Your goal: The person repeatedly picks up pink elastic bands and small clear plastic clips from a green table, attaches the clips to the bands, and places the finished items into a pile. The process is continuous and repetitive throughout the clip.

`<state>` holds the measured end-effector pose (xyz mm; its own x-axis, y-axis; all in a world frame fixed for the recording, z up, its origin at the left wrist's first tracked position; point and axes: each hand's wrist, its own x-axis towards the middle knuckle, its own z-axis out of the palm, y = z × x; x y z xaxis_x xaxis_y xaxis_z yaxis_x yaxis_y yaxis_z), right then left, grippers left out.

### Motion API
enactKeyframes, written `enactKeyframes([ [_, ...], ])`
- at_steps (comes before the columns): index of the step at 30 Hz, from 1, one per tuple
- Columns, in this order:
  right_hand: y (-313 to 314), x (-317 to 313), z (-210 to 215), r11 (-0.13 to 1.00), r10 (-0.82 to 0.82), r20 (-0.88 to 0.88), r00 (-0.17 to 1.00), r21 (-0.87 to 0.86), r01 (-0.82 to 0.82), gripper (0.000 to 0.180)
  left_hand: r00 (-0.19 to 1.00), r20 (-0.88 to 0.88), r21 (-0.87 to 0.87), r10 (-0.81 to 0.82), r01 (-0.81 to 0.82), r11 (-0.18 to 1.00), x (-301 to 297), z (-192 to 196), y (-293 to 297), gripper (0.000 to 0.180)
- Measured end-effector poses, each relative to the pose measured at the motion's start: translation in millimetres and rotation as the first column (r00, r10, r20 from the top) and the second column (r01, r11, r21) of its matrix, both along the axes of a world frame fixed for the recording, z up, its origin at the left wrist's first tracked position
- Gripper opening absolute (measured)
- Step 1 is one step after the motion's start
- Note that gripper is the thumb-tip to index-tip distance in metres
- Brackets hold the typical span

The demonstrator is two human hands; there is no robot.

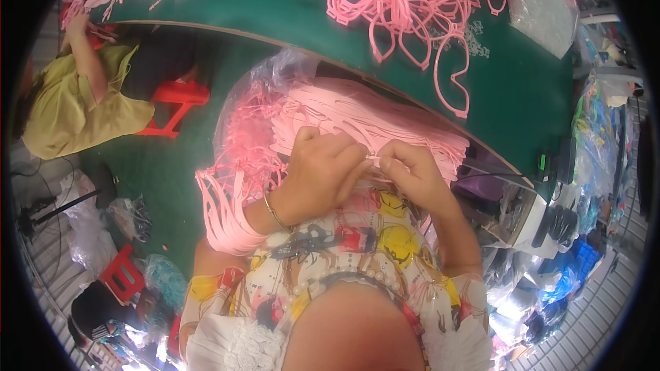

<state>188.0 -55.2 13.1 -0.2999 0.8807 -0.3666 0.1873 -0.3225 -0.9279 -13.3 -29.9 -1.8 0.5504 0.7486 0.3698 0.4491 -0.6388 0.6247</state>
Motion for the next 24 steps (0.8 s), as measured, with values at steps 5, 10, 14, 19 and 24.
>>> enactKeyframes([
  [5, 6.7, 9.1, -23.9, 0.952, -0.008, -0.164, 0.986, -0.302, -0.043, 0.018, 0.996, 0.016, -0.047, -0.085, 0.085, 0.995, 0.4, -8.5, -1.9, 0.014],
  [10, 11.5, 10.9, -24.3, 0.937, 0.067, -0.239, 0.969, -0.319, -0.143, 0.017, 0.976, 0.041, -0.105, -0.212, 0.216, 0.971, 0.5, -1.9, -3.8, 0.010],
  [14, 10.2, 10.4, -10.4, 0.961, 0.075, -0.303, 0.950, -0.233, -0.150, 0.011, 0.927, 0.332, -0.547, -0.176, 0.341, 0.765, -5.7, -3.3, 2.4, 0.012],
  [19, 9.1, 4.2, -11.6, 0.996, 0.085, -0.215, 0.973, 0.057, -0.074, 0.007, 0.867, 0.470, -0.882, 0.165, 0.455, 0.122, -11.1, 10.6, 6.6, 0.023],
  [24, 11.0, -11.0, -24.3, 0.578, -0.069, 0.257, 0.964, 0.798, -0.171, 0.008, 0.819, 0.508, -0.858, 0.269, 0.510, 0.068, -12.0, -9.7, 7.4, 0.028],
])
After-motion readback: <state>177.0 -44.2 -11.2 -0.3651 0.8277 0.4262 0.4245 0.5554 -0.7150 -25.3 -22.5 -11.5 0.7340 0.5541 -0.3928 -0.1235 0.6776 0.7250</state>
